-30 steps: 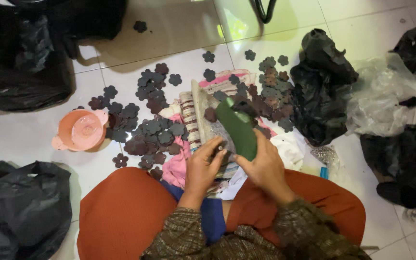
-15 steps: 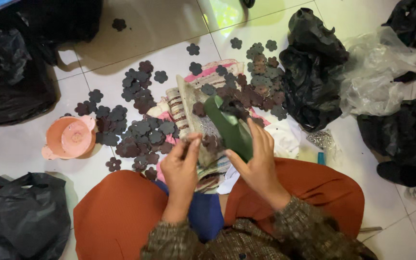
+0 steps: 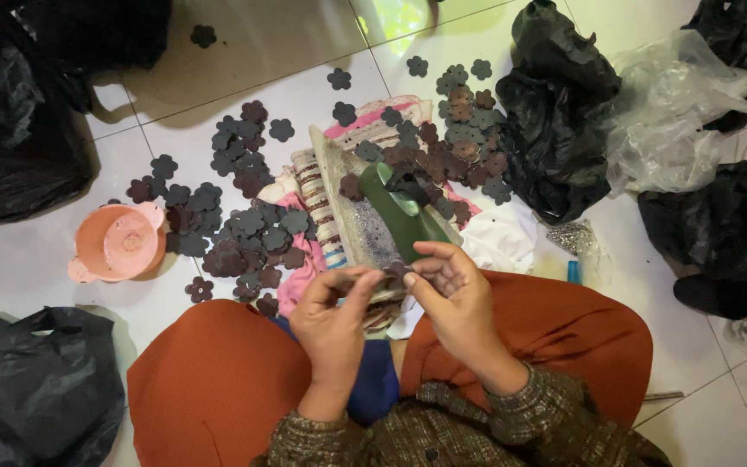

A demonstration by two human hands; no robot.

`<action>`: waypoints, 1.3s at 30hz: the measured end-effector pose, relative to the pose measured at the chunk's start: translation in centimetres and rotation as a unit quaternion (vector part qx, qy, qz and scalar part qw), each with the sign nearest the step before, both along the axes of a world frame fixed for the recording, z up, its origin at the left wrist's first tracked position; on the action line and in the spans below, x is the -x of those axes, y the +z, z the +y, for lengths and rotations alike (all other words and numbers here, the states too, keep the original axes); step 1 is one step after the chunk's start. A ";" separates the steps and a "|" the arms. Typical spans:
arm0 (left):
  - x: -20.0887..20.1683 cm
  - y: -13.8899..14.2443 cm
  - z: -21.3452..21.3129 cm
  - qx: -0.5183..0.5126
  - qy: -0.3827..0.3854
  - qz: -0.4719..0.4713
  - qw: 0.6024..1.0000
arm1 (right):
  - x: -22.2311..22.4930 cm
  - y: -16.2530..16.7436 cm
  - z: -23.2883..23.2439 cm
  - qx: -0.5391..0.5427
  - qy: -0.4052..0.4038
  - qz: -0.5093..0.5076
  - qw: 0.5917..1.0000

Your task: The person sits on the floor and decorates a green slipper by attaching small flower-shaped pieces. They pick up each piece, place it on the slipper, and press it down with a green tool. The person repeats this process for multiple pieces.

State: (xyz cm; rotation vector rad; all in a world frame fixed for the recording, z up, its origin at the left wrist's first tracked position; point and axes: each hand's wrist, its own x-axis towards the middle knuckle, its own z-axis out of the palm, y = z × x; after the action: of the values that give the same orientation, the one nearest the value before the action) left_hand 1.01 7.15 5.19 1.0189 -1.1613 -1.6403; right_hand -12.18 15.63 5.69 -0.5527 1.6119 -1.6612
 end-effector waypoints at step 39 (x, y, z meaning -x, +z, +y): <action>-1.9 -6.3 -11.3 -0.150 0.082 -0.015 0.985 | 3.6 -3.8 -19.6 -0.148 0.149 0.677 0.706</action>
State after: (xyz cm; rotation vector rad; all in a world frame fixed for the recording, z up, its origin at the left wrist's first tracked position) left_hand 2.95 -4.20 -1.15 1.2977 -0.8386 -1.7026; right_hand -15.79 -3.93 1.84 -2.0221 2.4386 -0.5242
